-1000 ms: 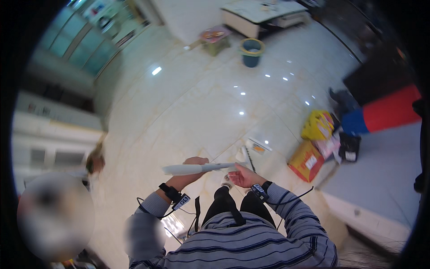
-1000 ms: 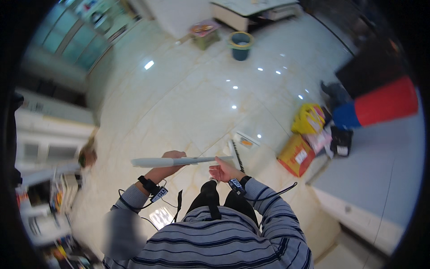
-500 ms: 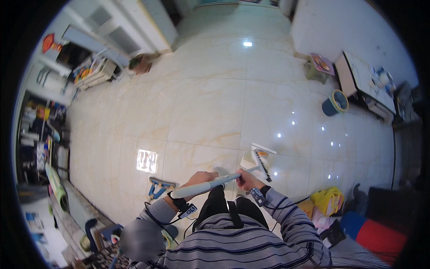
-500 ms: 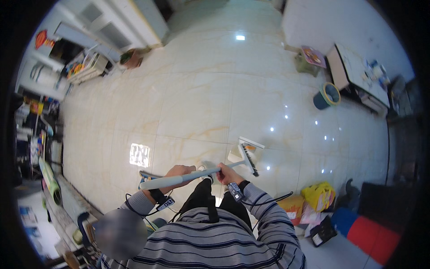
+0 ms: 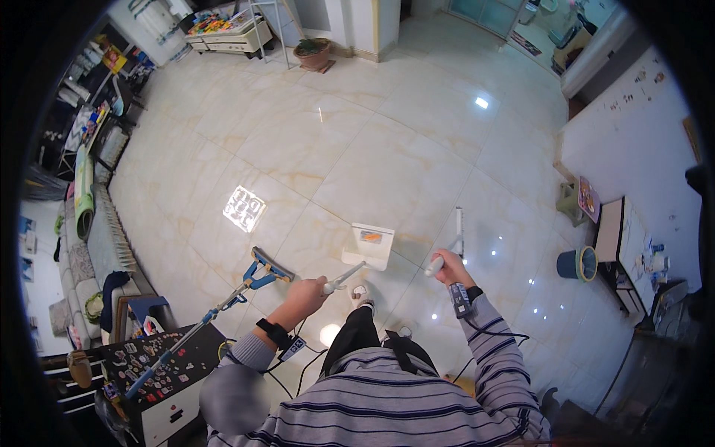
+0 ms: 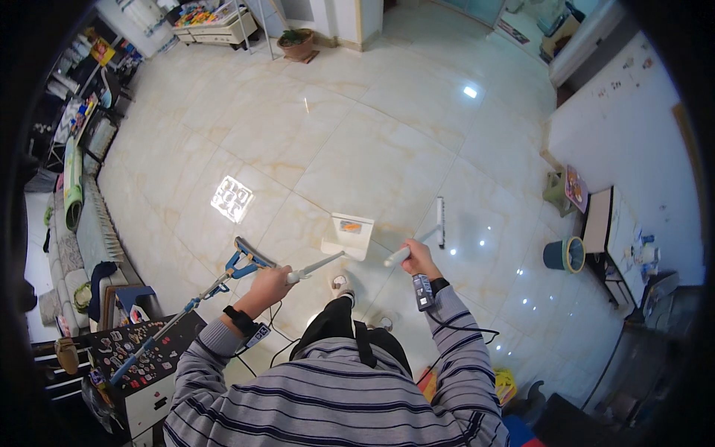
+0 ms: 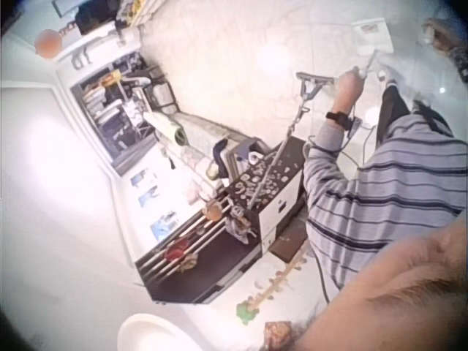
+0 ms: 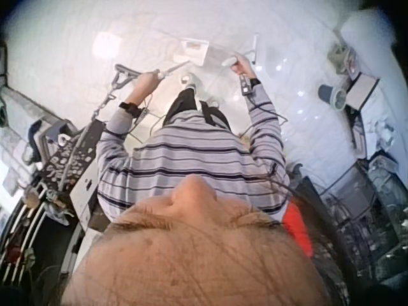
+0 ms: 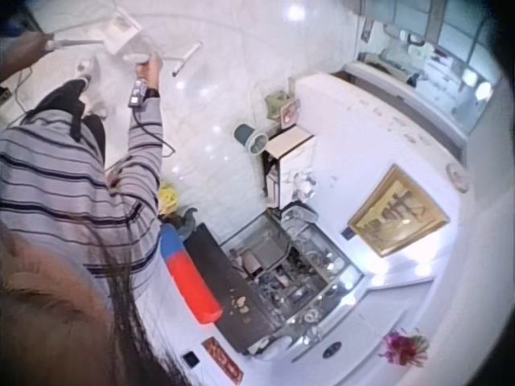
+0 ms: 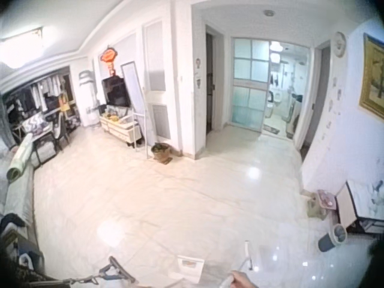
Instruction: The person wipes the frame of a whiteboard with a tissue while kneeling, then stands and moves the whiteboard. They sweep the tiled floor with a broom and dustpan, then mop the floor with a flat mop, rinsing the mop head in a basin in the bathroom.
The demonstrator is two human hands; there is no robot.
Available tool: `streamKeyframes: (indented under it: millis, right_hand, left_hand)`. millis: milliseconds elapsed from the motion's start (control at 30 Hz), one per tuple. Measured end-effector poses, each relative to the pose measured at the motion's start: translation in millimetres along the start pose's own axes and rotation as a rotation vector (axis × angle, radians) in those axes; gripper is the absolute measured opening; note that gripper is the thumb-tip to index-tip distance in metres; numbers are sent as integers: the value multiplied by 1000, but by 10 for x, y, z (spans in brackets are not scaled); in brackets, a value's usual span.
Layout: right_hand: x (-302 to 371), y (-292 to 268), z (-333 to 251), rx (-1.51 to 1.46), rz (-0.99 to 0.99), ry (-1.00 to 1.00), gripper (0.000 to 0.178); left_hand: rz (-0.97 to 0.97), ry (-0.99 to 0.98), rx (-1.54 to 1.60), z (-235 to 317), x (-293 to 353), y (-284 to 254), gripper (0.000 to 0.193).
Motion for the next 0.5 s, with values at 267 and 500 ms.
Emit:
streamKeyframes:
  millis: [267,500]
  right_hand:
    - [-505,632,-378,-141,-64,135,14]
    - [-765,1239,-397,209,-189,227,7]
  left_hand:
    - [47,-211,53,-875,78,-264,20]
    - [26,-171,-33,-1191,50,-117,14]
Point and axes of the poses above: each hand's wrist, its own x-axis away from the middle knuckle, its own y-axis out of the palm, z = x × y, the point moved 8 cm from there along -x, towards the middle knuckle
